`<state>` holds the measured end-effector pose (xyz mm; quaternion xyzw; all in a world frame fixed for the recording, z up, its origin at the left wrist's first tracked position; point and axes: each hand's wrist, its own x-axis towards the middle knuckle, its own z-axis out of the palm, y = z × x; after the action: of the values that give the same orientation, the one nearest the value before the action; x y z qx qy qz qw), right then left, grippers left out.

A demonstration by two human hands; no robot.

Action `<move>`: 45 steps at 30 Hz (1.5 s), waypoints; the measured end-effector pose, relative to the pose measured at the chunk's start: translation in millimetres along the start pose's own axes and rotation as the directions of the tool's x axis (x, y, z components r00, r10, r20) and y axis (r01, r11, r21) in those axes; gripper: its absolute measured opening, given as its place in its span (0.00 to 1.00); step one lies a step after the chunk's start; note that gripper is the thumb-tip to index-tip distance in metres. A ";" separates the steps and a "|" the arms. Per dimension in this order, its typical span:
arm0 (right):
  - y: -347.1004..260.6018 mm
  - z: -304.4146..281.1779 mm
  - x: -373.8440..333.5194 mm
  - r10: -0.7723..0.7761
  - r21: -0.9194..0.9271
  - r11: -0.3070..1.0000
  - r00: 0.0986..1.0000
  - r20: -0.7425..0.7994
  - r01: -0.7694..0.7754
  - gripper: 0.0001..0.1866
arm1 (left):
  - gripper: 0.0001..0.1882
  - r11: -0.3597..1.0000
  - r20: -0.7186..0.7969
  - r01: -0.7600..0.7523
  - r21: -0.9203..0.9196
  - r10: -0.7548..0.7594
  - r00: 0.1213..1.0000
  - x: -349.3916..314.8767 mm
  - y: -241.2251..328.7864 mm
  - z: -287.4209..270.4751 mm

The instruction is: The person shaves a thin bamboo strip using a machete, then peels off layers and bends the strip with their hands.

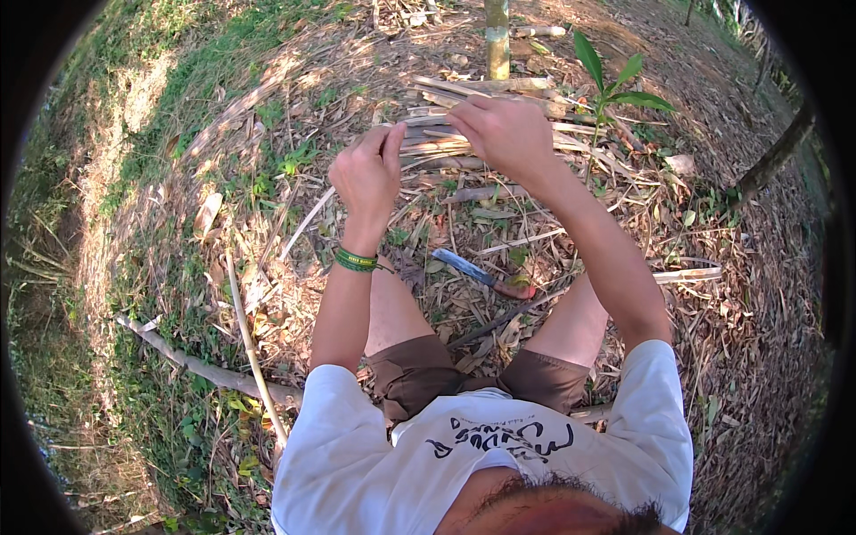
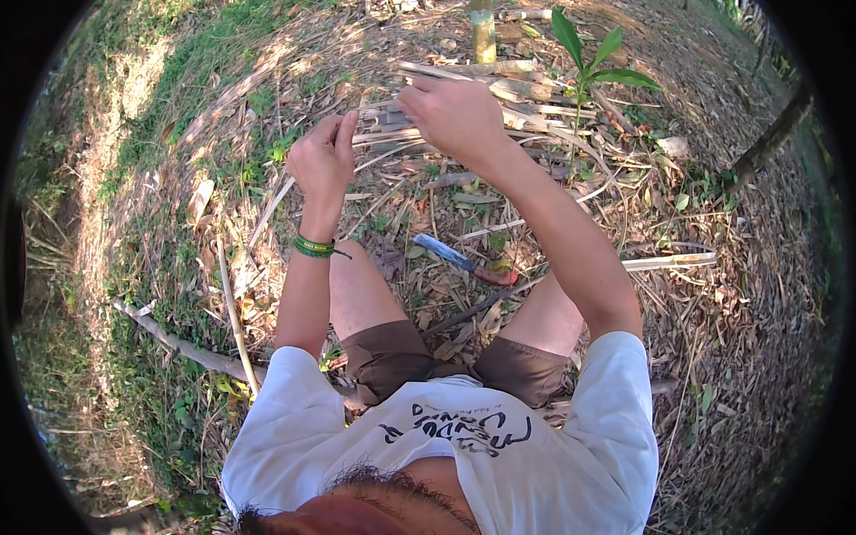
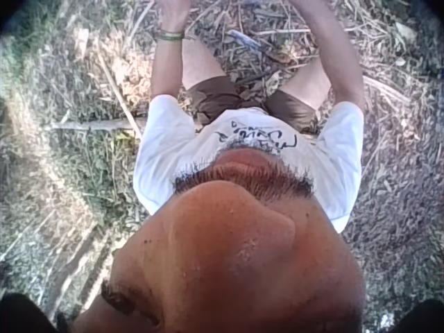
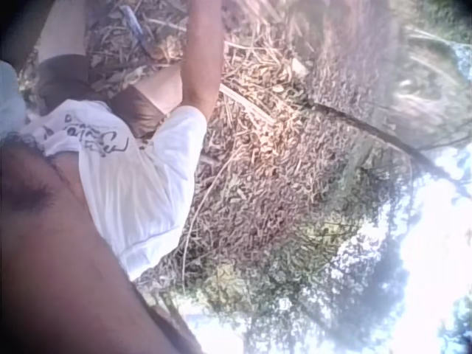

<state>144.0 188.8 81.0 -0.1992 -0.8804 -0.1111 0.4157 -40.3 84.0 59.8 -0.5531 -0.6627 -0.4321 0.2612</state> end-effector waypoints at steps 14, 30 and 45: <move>10.5 9.9 2.2 -0.002 0.045 0.999 0.994 -0.110 0.007 0.12 | 0.11 0.998 -0.036 -0.038 -0.041 0.036 0.999 -12.3 12.8 15.0; 12.9 11.3 -4.8 -0.008 -0.028 1.000 0.985 -0.175 0.003 0.14 | 0.15 0.999 0.117 -0.019 0.049 0.013 0.993 -11.8 -1.3 -5.9; 4.5 -0.7 -11.6 0.024 -0.080 0.996 0.998 -0.063 -0.029 0.10 | 0.16 1.000 0.103 -0.001 -0.009 0.002 0.995 -12.1 -9.2 -15.0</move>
<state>153.1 189.6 72.6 -0.2239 -0.8593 -0.1474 0.4357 -48.1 64.8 54.5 -0.5762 -0.6731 -0.4056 0.2246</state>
